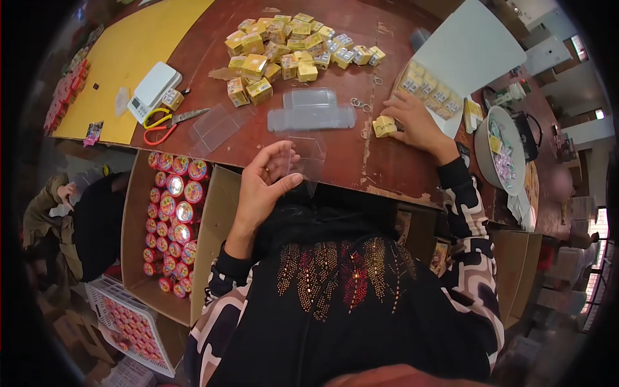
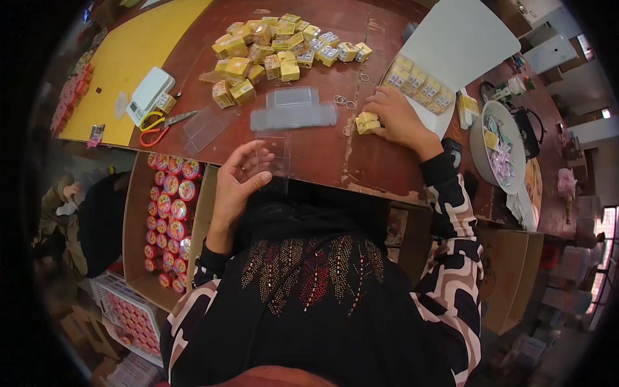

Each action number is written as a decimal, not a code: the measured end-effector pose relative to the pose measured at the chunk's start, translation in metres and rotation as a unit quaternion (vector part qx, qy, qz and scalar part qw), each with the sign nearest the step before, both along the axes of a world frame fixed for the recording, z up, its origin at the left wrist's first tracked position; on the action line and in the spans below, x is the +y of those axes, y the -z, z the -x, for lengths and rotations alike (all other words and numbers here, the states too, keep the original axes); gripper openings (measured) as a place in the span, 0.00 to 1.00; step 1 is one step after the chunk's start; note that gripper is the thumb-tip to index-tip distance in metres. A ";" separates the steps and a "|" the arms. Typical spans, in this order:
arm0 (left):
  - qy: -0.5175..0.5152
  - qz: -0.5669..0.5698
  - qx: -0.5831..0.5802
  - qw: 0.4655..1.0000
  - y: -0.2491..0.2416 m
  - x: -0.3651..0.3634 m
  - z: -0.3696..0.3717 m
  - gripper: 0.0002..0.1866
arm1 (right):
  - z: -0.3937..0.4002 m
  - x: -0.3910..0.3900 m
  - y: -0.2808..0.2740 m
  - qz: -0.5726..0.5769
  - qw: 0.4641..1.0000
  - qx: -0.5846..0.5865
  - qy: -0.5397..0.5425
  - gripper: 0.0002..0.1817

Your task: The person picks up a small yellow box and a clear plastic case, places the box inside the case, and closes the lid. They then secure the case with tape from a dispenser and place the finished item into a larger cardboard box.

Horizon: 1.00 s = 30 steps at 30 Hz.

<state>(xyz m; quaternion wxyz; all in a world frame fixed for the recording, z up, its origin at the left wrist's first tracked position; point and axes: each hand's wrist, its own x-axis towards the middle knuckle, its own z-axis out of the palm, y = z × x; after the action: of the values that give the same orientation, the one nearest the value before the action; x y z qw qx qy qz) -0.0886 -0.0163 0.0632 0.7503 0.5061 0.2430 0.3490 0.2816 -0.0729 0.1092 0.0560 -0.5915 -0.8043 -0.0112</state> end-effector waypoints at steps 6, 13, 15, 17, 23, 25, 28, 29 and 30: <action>-0.023 0.030 0.008 0.999 0.008 0.009 0.004 0.33 | 0.019 0.079 -0.013 0.003 0.987 0.157 0.039 0.24; -0.037 0.033 0.007 0.999 0.002 0.011 0.005 0.33 | 0.042 0.213 0.013 -0.059 0.908 0.273 0.311 0.26; -0.041 0.034 0.011 0.999 0.004 0.011 0.007 0.33 | 0.036 0.237 0.028 -0.041 0.921 0.239 0.306 0.28; -0.041 0.036 0.017 0.998 0.004 0.011 0.009 0.33 | 0.034 0.245 0.038 -0.024 0.930 0.205 0.304 0.31; -0.051 0.050 -0.002 0.997 0.003 0.014 0.011 0.33 | 0.037 0.199 0.010 0.021 0.890 0.409 0.199 0.28; -0.048 0.048 -0.021 0.997 0.005 0.015 0.009 0.33 | 0.044 0.166 -0.011 0.057 0.859 0.508 0.041 0.29; -0.041 0.045 -0.023 0.998 -0.002 0.013 0.004 0.32 | 0.040 0.119 -0.025 0.113 0.860 0.497 -0.026 0.29; -0.034 0.049 -0.020 0.998 -0.004 0.011 0.003 0.32 | 0.048 0.096 -0.037 0.152 0.843 0.516 -0.023 0.29; -0.032 0.037 -0.024 0.999 -0.005 0.010 0.001 0.32 | 0.046 0.081 -0.038 0.151 0.840 0.521 -0.013 0.29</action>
<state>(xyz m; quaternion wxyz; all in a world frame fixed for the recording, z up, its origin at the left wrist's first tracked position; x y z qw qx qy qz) -0.0896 -0.0064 0.0686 0.7623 0.4616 0.2540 0.3759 0.2353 0.0085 0.1472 0.3764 -0.5005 -0.6561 0.4211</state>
